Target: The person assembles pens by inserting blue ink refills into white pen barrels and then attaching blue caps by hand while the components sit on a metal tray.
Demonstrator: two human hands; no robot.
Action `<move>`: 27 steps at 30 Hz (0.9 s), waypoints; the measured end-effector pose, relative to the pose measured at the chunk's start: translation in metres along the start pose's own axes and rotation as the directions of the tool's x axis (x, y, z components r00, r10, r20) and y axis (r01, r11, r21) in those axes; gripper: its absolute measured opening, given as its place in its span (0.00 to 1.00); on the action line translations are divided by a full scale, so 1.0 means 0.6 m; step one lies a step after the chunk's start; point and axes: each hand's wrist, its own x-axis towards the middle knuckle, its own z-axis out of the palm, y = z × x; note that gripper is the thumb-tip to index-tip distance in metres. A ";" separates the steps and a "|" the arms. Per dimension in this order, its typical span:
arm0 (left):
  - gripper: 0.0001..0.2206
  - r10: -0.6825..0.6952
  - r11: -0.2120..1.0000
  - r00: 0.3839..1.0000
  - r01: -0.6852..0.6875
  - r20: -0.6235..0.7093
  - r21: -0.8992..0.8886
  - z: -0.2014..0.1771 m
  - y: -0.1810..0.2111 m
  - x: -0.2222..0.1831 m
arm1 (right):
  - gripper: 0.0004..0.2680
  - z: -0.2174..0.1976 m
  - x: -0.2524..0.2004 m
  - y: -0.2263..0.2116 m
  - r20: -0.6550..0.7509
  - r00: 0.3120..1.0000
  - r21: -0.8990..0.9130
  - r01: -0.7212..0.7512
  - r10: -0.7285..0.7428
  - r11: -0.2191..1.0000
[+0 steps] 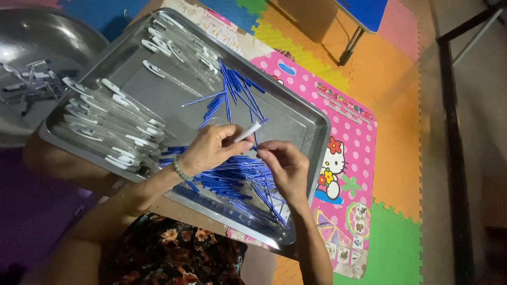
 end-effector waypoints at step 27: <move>0.23 0.051 0.990 0.957 -0.012 0.286 -0.138 -0.047 0.000 -0.011 | 0.07 -0.016 0.000 0.052 -0.230 0.967 0.403 -0.009 0.111 0.915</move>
